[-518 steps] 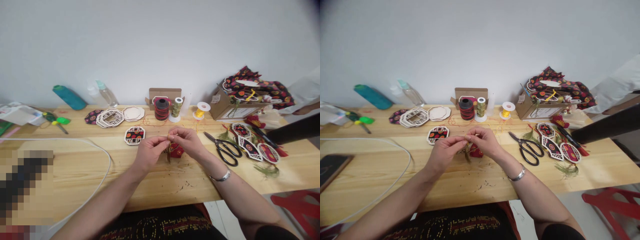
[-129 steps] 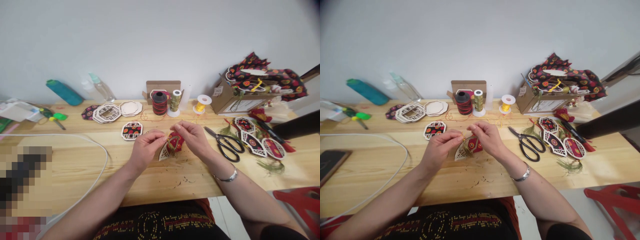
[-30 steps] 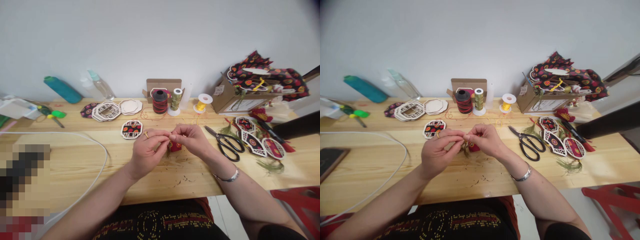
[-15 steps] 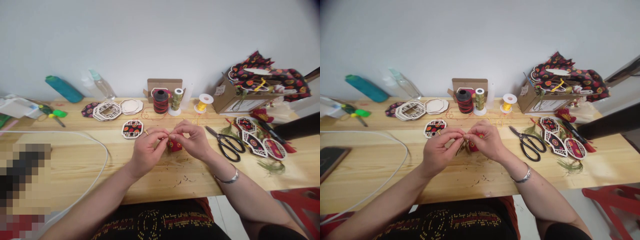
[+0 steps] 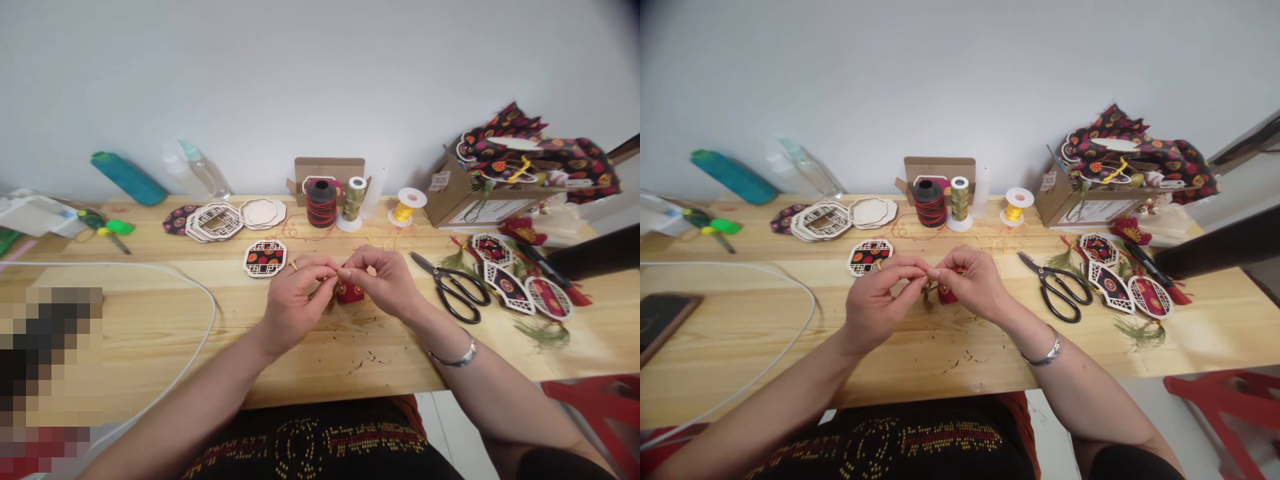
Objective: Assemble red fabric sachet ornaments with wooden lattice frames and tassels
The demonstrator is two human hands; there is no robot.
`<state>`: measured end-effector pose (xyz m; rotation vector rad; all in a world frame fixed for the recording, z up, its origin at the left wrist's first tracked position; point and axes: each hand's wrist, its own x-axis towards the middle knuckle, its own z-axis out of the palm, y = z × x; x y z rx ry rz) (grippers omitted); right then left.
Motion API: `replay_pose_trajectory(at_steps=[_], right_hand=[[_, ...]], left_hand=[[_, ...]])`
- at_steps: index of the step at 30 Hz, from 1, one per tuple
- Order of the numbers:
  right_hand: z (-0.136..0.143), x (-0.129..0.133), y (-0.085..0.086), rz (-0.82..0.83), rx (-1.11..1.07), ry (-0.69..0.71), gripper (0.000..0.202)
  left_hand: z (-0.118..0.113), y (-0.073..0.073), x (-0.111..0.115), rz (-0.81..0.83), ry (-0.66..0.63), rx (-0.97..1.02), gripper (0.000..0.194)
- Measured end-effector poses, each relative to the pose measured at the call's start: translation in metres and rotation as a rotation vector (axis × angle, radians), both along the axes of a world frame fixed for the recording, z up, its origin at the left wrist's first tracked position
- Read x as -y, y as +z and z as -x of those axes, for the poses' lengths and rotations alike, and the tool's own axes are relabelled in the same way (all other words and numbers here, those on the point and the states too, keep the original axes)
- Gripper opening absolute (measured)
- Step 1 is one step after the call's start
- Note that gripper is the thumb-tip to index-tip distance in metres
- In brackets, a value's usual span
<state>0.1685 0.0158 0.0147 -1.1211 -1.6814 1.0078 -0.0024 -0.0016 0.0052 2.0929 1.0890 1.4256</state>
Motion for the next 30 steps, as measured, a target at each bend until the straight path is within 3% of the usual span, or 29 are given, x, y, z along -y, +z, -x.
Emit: replay_pose_trajectory(at_steps=[6, 13, 21, 30], right_hand=[[0.002, -0.001, -0.005, -0.437, 0.100, -0.054, 0.009], [-0.001, -0.003, -0.005, -0.762, 0.292, -0.051, 0.011], [-0.008, 0.001, -0.003, -1.051, 0.583, -0.007, 0.019], [-0.010, 0.002, 0.006, -1.162, 0.788, 0.077, 0.022]], left_hand=[[0.000, 0.001, 0.001, 0.068, 0.025, 0.007, 0.011], [0.000, 0.001, 0.001, 0.089, 0.048, 0.010, 0.011], [-0.001, 0.003, 0.000, 0.074, 0.086, -0.008, 0.012], [-0.002, 0.000, -0.002, 0.105, 0.063, -0.020, 0.011]])
